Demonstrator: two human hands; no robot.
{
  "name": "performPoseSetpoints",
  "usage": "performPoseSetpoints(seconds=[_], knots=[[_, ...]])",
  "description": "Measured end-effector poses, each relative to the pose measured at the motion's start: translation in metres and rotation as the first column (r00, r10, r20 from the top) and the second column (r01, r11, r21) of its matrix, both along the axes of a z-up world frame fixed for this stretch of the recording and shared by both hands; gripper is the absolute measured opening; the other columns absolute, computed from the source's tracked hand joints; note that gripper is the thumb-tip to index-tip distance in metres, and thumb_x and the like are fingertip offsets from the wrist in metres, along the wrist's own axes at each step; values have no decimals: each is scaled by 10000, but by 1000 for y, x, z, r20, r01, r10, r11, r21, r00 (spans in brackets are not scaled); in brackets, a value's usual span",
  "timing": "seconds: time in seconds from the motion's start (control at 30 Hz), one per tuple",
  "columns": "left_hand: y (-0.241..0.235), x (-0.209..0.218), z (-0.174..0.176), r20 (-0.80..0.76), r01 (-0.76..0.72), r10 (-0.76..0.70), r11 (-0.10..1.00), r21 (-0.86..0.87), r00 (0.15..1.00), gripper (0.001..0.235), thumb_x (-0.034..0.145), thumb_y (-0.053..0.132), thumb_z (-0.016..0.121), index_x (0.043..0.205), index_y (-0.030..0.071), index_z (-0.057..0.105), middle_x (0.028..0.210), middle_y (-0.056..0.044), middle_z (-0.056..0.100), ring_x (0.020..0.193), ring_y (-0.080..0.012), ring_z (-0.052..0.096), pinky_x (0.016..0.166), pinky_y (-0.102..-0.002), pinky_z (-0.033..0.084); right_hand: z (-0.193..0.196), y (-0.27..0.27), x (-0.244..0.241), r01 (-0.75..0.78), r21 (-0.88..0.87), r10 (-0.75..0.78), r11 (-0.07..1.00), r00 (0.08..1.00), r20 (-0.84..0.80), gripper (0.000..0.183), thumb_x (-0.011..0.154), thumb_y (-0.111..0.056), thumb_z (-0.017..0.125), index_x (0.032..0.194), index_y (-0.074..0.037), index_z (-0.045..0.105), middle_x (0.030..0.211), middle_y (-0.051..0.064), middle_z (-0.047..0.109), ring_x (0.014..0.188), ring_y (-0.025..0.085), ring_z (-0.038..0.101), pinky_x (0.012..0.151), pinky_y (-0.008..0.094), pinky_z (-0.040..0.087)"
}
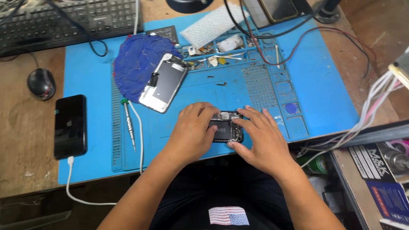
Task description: The person uses a screwdriver to remove screws from a disassembled smartphone on a blue work mat. They then reassemble the phone, connect a charging cable, and test the device by pressing buttons and checking the screen.
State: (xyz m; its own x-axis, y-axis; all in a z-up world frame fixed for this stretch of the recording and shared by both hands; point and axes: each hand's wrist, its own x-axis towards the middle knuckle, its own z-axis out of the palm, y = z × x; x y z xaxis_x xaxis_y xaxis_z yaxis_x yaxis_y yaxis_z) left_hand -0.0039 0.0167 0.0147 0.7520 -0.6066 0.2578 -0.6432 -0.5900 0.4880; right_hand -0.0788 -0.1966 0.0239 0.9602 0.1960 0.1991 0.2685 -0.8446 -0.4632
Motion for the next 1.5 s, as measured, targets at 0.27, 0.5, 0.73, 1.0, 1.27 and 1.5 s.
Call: performPoseSetpoints(seconds=[0.27,0.5,0.73,1.0,1.27,1.5], knots=[[69,-29,-14,196,-229,256,962,-152,947,100,994,177,613,1021,156,707,746,5,638,752,-213,682,677,-335,553,-7,0,1,12,8,-12,1000,999,30,501,843,-326,801,1274,-107,672,1402,128,631,1428,339,493,1223,583,247],[108,1,8,397,-441,438,893,-90,806,310,932,241,726,1163,43,669,797,-95,593,768,-295,623,684,-384,529,-11,4,2,20,-23,-19,1000,1000,17,486,845,-309,791,1275,-115,674,1439,117,625,1452,342,479,1226,581,256],[70,42,15,277,-546,497,826,139,823,889,701,398,919,1393,-12,541,971,-211,621,936,-399,662,733,-538,598,-7,8,0,82,-34,-82,996,997,-9,501,834,-350,799,1261,-111,689,1444,119,632,1471,335,470,1255,544,250],[74,58,18,90,-588,581,800,121,809,1014,574,398,995,1362,-35,526,1021,-226,554,984,-449,639,794,-558,590,-9,7,-1,85,-42,-85,995,996,-5,504,832,-337,800,1268,-109,688,1445,117,631,1474,339,467,1255,541,258],[79,66,12,-155,-511,506,860,9,848,916,698,243,945,1425,-22,455,1098,-251,528,939,-529,715,787,-559,620,-14,6,0,75,-47,-74,996,997,10,548,838,-367,795,1296,-93,673,1462,127,614,1489,361,450,1253,559,269],[79,48,23,-736,-566,156,748,-348,659,607,983,103,541,1564,145,371,1222,-141,521,1015,-264,554,823,-380,494,-29,-11,-1,58,79,-64,995,995,75,551,893,-434,665,1321,-90,619,1548,104,541,1549,336,380,1194,534,356]])
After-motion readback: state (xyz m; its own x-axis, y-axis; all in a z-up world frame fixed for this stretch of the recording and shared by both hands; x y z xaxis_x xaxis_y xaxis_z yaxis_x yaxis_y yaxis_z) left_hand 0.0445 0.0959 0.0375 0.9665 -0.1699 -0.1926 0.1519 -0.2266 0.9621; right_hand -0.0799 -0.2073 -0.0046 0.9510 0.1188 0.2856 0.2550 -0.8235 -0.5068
